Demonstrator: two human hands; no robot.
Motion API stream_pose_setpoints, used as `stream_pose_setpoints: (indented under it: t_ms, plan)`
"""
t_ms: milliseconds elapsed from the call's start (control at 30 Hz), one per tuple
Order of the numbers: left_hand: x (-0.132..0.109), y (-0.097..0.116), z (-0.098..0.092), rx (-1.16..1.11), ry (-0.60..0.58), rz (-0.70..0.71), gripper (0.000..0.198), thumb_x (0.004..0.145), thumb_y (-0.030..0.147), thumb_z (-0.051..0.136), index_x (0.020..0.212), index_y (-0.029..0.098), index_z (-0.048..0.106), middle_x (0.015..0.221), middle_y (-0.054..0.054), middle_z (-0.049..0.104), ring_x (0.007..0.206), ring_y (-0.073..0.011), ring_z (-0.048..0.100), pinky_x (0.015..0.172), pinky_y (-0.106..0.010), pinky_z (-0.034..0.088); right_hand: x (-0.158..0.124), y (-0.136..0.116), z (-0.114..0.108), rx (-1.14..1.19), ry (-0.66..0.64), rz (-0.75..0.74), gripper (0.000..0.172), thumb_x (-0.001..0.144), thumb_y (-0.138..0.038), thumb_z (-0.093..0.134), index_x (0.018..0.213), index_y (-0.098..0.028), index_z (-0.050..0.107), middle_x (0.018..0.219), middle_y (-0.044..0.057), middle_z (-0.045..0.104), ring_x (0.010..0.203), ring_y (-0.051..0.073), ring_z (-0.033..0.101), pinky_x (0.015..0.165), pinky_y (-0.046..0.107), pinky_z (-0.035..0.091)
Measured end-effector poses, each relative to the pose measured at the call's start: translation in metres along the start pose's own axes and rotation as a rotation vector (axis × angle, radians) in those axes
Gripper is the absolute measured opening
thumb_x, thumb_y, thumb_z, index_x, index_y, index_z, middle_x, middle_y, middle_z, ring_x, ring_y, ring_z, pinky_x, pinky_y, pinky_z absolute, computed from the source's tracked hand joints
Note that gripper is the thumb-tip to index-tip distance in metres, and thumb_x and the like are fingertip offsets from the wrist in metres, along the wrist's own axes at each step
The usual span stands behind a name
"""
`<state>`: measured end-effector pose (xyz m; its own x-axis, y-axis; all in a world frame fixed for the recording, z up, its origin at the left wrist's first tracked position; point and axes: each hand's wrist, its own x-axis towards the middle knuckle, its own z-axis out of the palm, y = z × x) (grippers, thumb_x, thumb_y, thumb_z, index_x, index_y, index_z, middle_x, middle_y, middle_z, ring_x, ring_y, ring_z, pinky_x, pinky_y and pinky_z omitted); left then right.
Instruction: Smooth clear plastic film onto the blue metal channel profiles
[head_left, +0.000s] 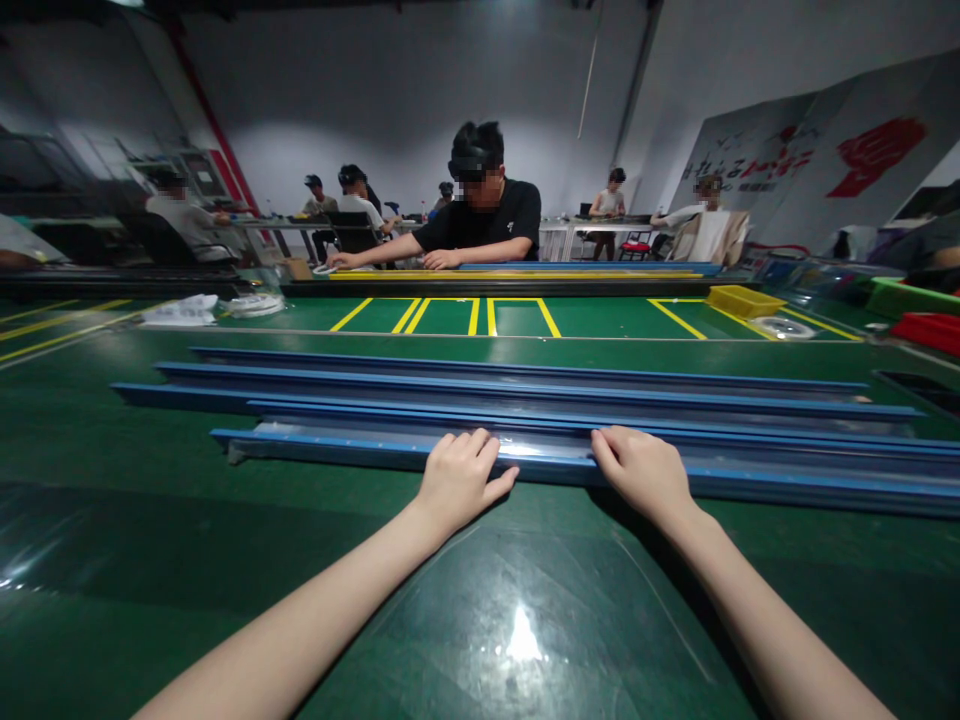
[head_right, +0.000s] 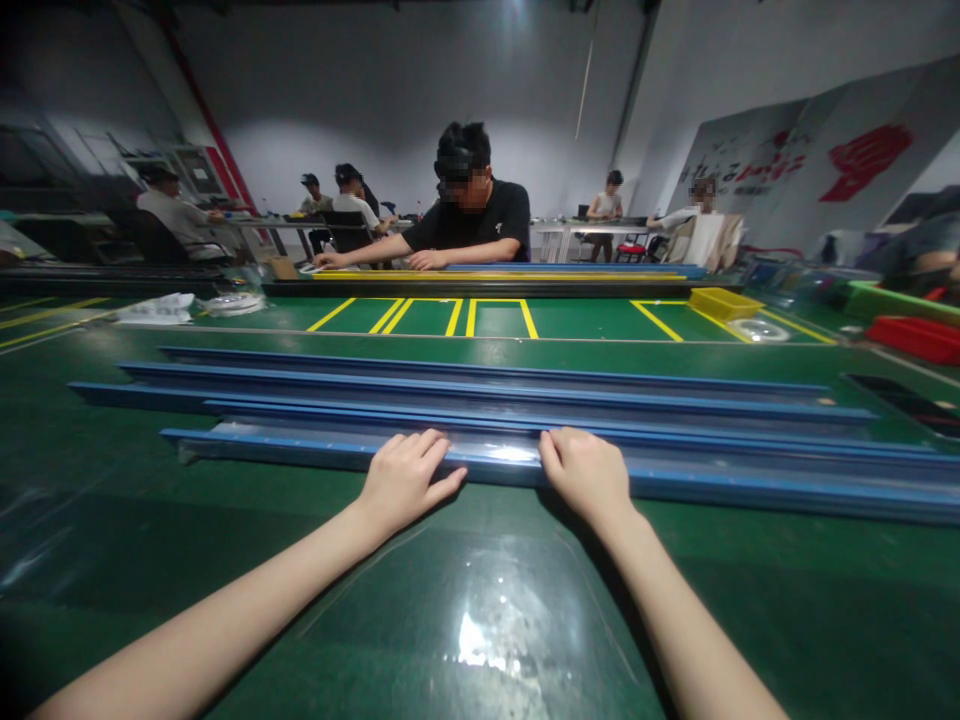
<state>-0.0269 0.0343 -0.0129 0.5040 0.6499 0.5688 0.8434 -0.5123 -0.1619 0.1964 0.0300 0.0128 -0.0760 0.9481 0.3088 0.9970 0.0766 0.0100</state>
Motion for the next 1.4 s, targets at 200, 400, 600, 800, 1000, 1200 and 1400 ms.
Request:
stream_pose_setpoints:
  t_ms: [200, 400, 600, 800, 1000, 1200, 1400]
  plan:
    - [-0.001, 0.0, 0.0, -0.014, 0.015, -0.003, 0.033, 0.081, 0.044, 0.04, 0.085, 0.015, 0.057, 0.093, -0.005, 0.061, 0.072, -0.0169, 0.055, 0.063, -0.031, 0.035, 0.0, 0.0, -0.001, 0.006, -0.005, 0.004, 0.041, 0.085, -0.034, 0.025, 0.062, -0.02, 0.056, 0.07, 0.002, 0.064, 0.065, 0.014, 0.057, 0.05, 0.023, 0.024]
    - [-0.001, 0.001, 0.0, -0.023, 0.014, -0.021, 0.035, 0.08, 0.044, 0.04, 0.091, 0.016, 0.057, 0.095, -0.005, 0.061, 0.074, -0.0175, 0.056, 0.064, -0.031, 0.036, 0.0, 0.0, 0.001, 0.011, 0.002, -0.003, 0.041, 0.085, -0.034, 0.025, 0.063, -0.02, 0.057, 0.069, 0.002, 0.063, 0.064, 0.013, 0.056, 0.05, 0.023, 0.023]
    - [-0.001, 0.0, 0.001, -0.046, 0.035, -0.025, 0.034, 0.08, 0.043, 0.042, 0.094, 0.016, 0.057, 0.101, -0.006, 0.06, 0.079, -0.0182, 0.055, 0.066, -0.032, 0.037, 0.001, 0.001, 0.002, 0.005, 0.002, -0.002, 0.042, 0.085, -0.035, 0.025, 0.061, -0.02, 0.056, 0.068, 0.002, 0.063, 0.062, 0.013, 0.056, 0.05, 0.023, 0.023]
    - [0.0, -0.001, 0.0, -0.081, 0.032, -0.027, 0.031, 0.079, 0.042, 0.044, 0.09, 0.017, 0.058, 0.1, -0.006, 0.06, 0.09, -0.0204, 0.051, 0.069, -0.032, 0.038, 0.0, 0.001, 0.001, 0.004, 0.012, -0.006, 0.041, 0.085, -0.035, 0.025, 0.062, -0.02, 0.056, 0.068, 0.002, 0.063, 0.062, 0.013, 0.056, 0.05, 0.023, 0.022]
    - [0.0, 0.0, 0.0, -0.076, 0.036, -0.021, 0.03, 0.079, 0.042, 0.044, 0.087, 0.016, 0.057, 0.099, -0.006, 0.06, 0.09, -0.0202, 0.05, 0.069, -0.031, 0.036, 0.0, 0.001, 0.002, 0.013, 0.03, -0.014, 0.041, 0.084, -0.034, 0.026, 0.061, -0.019, 0.057, 0.066, 0.002, 0.063, 0.06, 0.013, 0.055, 0.049, 0.023, 0.022]
    - [0.001, -0.002, -0.002, -0.024, -0.017, 0.008, 0.031, 0.081, 0.044, 0.04, 0.075, 0.017, 0.054, 0.074, -0.004, 0.057, 0.071, -0.0174, 0.05, 0.061, -0.031, 0.032, -0.001, 0.003, 0.012, 0.003, 0.245, -0.024, 0.039, 0.082, -0.032, 0.032, 0.054, -0.018, 0.055, 0.06, 0.002, 0.062, 0.055, 0.011, 0.052, 0.048, 0.022, 0.021]
    - [0.0, -0.004, -0.001, -0.042, -0.016, 0.026, 0.032, 0.082, 0.045, 0.038, 0.079, 0.017, 0.053, 0.072, -0.002, 0.056, 0.069, -0.017, 0.05, 0.061, -0.03, 0.031, 0.0, 0.006, 0.02, -0.046, 0.511, -0.051, 0.039, 0.078, -0.027, 0.037, 0.043, -0.016, 0.05, 0.046, 0.002, 0.055, 0.044, 0.009, 0.045, 0.046, 0.023, 0.02]
